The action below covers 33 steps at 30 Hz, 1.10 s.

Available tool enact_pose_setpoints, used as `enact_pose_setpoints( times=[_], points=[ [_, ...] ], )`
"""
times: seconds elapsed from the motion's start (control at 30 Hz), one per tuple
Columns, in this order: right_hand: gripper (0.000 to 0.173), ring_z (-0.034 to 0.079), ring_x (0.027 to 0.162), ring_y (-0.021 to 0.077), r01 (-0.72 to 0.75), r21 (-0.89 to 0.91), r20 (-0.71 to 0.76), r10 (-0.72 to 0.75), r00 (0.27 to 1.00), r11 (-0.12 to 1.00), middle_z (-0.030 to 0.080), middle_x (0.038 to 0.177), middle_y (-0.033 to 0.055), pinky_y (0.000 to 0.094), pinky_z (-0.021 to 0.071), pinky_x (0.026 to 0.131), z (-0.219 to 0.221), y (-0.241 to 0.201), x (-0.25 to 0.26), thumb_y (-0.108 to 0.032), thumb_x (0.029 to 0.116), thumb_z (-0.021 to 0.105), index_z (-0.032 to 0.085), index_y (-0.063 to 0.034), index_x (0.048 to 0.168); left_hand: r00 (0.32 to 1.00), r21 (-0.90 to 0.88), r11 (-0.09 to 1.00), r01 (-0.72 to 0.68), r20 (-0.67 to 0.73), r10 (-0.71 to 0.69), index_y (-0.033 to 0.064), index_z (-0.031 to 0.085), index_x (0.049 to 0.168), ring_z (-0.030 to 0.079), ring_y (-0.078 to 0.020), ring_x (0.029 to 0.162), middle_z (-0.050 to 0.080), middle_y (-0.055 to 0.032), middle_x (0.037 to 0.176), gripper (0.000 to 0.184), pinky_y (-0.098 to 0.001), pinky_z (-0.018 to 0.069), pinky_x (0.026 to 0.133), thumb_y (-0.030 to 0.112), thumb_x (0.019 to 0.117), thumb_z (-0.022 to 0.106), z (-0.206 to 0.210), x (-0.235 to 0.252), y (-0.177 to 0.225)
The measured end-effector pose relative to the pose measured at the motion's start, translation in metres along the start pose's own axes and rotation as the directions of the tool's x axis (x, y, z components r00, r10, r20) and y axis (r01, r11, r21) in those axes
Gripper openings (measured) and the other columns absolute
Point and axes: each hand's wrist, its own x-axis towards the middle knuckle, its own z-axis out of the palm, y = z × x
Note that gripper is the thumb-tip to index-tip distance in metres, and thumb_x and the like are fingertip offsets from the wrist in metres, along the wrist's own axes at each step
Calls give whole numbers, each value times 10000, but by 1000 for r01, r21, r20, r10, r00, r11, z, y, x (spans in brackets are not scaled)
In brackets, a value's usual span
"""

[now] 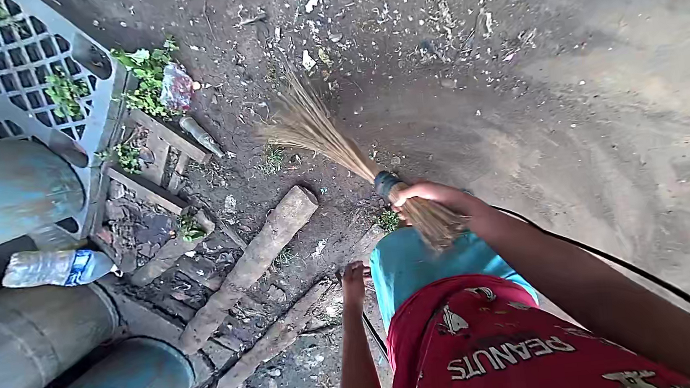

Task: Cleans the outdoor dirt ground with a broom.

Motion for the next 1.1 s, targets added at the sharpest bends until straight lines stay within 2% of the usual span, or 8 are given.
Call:
enact_pose_setpoints(
  times=[0.17, 0.33, 0.43, 0.57, 0.7, 0.77, 0.93, 1.1],
  points=[
    [472, 710, 725, 191, 6, -153, -403, -68, 913, 988, 708, 899, 61, 377, 617, 640, -126, 70, -132, -224, 766, 704, 571, -74, 1194, 983, -240, 954, -177, -100, 157, -25, 552, 1326, 677, -191, 810, 707, -146, 1067, 372, -341, 531, 633, 163, 1102, 321, 6, 14, 36],
    [227, 678, 664, 157, -40, 17, -866, 35, 499, 999, 679, 800, 52, 350, 584, 594, -173, 83, -194, -196, 916, 635, 595, -48, 1083, 993, -10, 1000, -8, 114, 9, -61, 545, 1350, 669, -310, 1016, 666, -239, 1198, 384, -479, 544, 852, 204, 1107, 412, 32, 7, -4],
    [434, 587, 835, 211, -195, 37, -934, 103, 342, 980, 616, 1022, 134, 452, 509, 738, -207, 52, -152, -273, 939, 660, 552, -13, 1269, 997, 0, 1000, -28, 71, 28, -109, 569, 1308, 641, -339, 1112, 639, -283, 1229, 345, -484, 505, 995, 134, 1087, 462, 31, -1, -36],
    [395, 584, 869, 196, -199, -52, -863, 56, 501, 979, 610, 1059, 122, 414, 503, 769, -178, -17, -64, -308, 1000, 595, 555, -33, 1282, 993, -86, 990, 116, -17, -118, -49, 546, 1342, 673, -287, 910, 683, -223, 1146, 370, -462, 537, 752, 201, 1117, 393, 0, -17, -63],
    [358, 626, 823, 207, -25, -241, -568, -121, 814, 970, 644, 987, 127, 421, 542, 738, -78, -90, 21, -215, 918, 654, 592, -16, 1209, 972, -83, 979, 187, -126, -197, -40, 545, 1358, 674, -303, 908, 690, -228, 1132, 366, -480, 534, 753, 185, 1119, 383, -30, -23, -77],
    [311, 670, 797, 193, 93, -211, -424, -177, 888, 973, 681, 946, 104, 395, 574, 716, -46, -116, 40, -239, 928, 619, 611, -36, 1163, 957, -106, 972, 210, -179, -227, -23, 550, 1368, 670, -341, 967, 682, -241, 1178, 372, -518, 521, 785, 198, 1121, 382, -39, -16, -69],
    [124, 678, 740, 161, 334, 57, -277, -307, 911, 941, 661, 831, 37, 353, 600, 710, -87, -104, -7, -192, 1016, 476, 562, -107, 1039, 992, -19, 998, 63, -111, -64, -40, 539, 1358, 666, -318, 955, 668, -238, 1188, 413, -495, 537, 788, 259, 1124, 376, -38, 12, -17],
    [312, 720, 804, 215, 257, 5, -716, -176, 676, 966, 708, 928, 97, 405, 625, 728, -179, 16, -137, -159, 956, 582, 551, -30, 1239, 992, 99, 987, -126, 22, 124, -33, 517, 1383, 673, -308, 961, 662, -234, 1208, 411, -491, 540, 798, 254, 1123, 381, -17, 33, 86]
  ],
)
